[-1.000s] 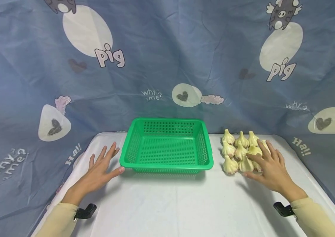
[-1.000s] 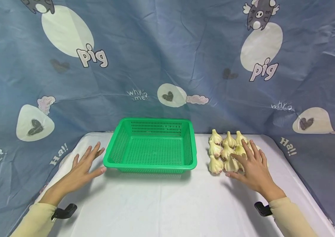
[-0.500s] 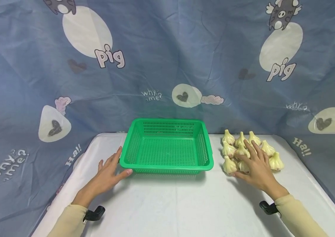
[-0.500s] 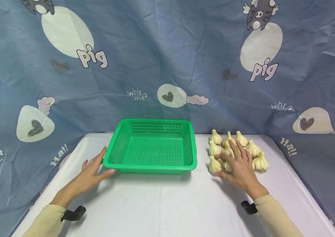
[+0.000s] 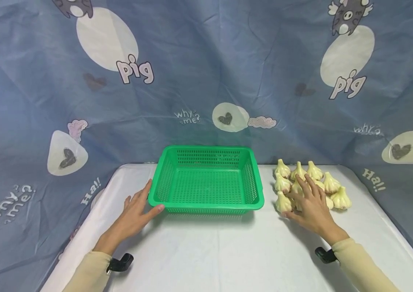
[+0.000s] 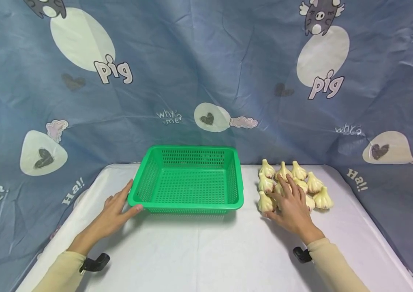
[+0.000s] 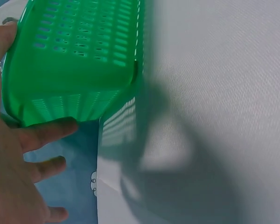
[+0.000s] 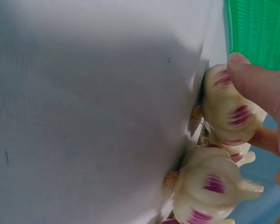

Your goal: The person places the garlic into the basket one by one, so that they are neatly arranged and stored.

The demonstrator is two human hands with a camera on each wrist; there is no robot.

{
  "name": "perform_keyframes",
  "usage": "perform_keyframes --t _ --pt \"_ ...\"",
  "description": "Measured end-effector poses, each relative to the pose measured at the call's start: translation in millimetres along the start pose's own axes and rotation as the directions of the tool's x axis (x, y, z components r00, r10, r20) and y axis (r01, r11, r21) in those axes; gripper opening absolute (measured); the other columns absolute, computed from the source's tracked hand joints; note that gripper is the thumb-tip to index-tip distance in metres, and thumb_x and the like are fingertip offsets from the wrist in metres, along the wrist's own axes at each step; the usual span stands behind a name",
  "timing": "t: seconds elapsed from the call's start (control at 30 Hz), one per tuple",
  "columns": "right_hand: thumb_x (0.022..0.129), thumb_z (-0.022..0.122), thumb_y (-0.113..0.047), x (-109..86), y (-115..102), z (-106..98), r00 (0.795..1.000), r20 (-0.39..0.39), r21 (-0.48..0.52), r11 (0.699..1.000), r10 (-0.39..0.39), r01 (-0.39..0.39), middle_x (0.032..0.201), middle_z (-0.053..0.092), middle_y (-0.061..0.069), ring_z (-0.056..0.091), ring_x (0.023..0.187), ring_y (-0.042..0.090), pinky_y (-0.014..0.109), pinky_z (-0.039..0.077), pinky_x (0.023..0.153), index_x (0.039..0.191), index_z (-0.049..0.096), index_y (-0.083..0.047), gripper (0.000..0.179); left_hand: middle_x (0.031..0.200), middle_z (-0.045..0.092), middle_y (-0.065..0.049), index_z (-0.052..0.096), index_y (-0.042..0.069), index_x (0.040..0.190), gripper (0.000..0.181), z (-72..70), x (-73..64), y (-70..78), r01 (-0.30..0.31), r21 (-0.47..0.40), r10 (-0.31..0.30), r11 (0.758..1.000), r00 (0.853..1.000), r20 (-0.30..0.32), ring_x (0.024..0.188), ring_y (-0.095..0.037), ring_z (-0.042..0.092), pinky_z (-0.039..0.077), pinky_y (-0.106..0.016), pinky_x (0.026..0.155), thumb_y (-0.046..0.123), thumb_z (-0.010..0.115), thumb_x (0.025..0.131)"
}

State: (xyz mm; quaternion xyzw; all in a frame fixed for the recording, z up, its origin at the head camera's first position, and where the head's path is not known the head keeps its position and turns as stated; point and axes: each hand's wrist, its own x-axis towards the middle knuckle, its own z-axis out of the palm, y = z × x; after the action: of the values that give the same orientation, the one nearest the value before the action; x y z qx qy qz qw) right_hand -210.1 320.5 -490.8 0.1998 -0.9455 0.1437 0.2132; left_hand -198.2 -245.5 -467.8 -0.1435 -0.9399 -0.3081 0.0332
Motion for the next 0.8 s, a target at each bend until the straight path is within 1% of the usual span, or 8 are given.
perform_keyframes --t 0.13,0.3,0.37,0.53,0.7,0.8 --pt "0.070 0.098 -0.036 -0.7 1.0 2.5 1.000 -0.002 -0.020 1.000 -0.003 0.003 0.162 0.039 0.028 0.017 0.158 0.049 0.076 0.024 0.108 0.119 0.079 -0.005 0.061 0.171 0.027 -0.027 0.007 0.010 0.172 0.095 1.5 0.1 0.6 0.000 -0.001 0.000 1.000 1.000 -0.009 0.155 -0.052 0.026 0.005 -0.079 0.117 0.049 0.063 0.105" --pt "0.068 0.100 -0.034 -0.9 1.0 3.3 1.000 -0.010 -0.018 1.000 -0.004 0.004 0.162 0.040 0.027 0.017 0.158 0.049 0.076 0.023 0.108 0.116 0.080 -0.005 0.060 0.171 0.027 -0.027 0.007 0.011 0.172 0.094 4.0 0.4 -0.2 -0.002 -0.005 0.002 1.000 1.000 -0.021 0.155 -0.052 0.026 0.007 -0.077 0.119 0.048 0.063 0.106" --pt "0.066 0.101 -0.033 -0.9 1.0 3.6 1.000 -0.014 -0.014 1.000 -0.010 0.010 0.161 0.040 0.026 0.018 0.158 0.049 0.076 0.024 0.108 0.114 0.080 -0.005 0.059 0.171 0.026 -0.027 0.007 0.010 0.172 0.094 5.6 0.3 -1.1 -0.003 -0.010 0.002 1.000 1.000 -0.028 0.155 -0.053 0.027 0.009 -0.076 0.120 0.047 0.063 0.106" --pt "0.064 0.101 -0.033 -0.3 0.4 3.6 0.999 -0.024 -0.003 0.999 -0.036 0.036 0.159 0.044 0.026 0.020 0.157 0.051 0.077 0.025 0.107 0.112 0.079 -0.008 0.059 0.173 0.023 -0.027 0.007 0.010 0.172 0.094 10.7 -0.5 -4.7 0.004 -0.049 -0.005 0.999 0.999 -0.034 0.155 -0.055 0.025 0.014 -0.075 0.119 0.046 0.063 0.106" --pt "0.063 0.099 -0.037 -0.6 -1.3 1.3 0.998 -0.030 -0.012 0.998 -0.055 0.055 0.158 0.046 0.023 0.020 0.157 0.050 0.077 0.024 0.106 0.112 0.078 -0.010 0.060 0.174 0.020 -0.025 0.003 0.016 0.173 0.094 11.7 -1.9 -5.6 0.020 -0.069 -0.022 0.997 1.000 -0.022 0.155 -0.056 0.022 0.016 -0.079 0.116 0.048 0.061 0.107" --pt "0.065 0.097 -0.041 0.0 -1.8 -0.3 0.998 -0.028 -0.017 0.998 -0.059 0.059 0.159 0.046 0.020 0.019 0.158 0.049 0.077 0.024 0.106 0.116 0.077 -0.009 0.064 0.174 0.020 -0.025 0.002 0.019 0.173 0.093 10.6 -2.1 -4.8 0.026 -0.064 -0.027 0.998 0.999 -0.017 0.155 -0.057 0.022 0.018 -0.081 0.115 0.049 0.061 0.107"
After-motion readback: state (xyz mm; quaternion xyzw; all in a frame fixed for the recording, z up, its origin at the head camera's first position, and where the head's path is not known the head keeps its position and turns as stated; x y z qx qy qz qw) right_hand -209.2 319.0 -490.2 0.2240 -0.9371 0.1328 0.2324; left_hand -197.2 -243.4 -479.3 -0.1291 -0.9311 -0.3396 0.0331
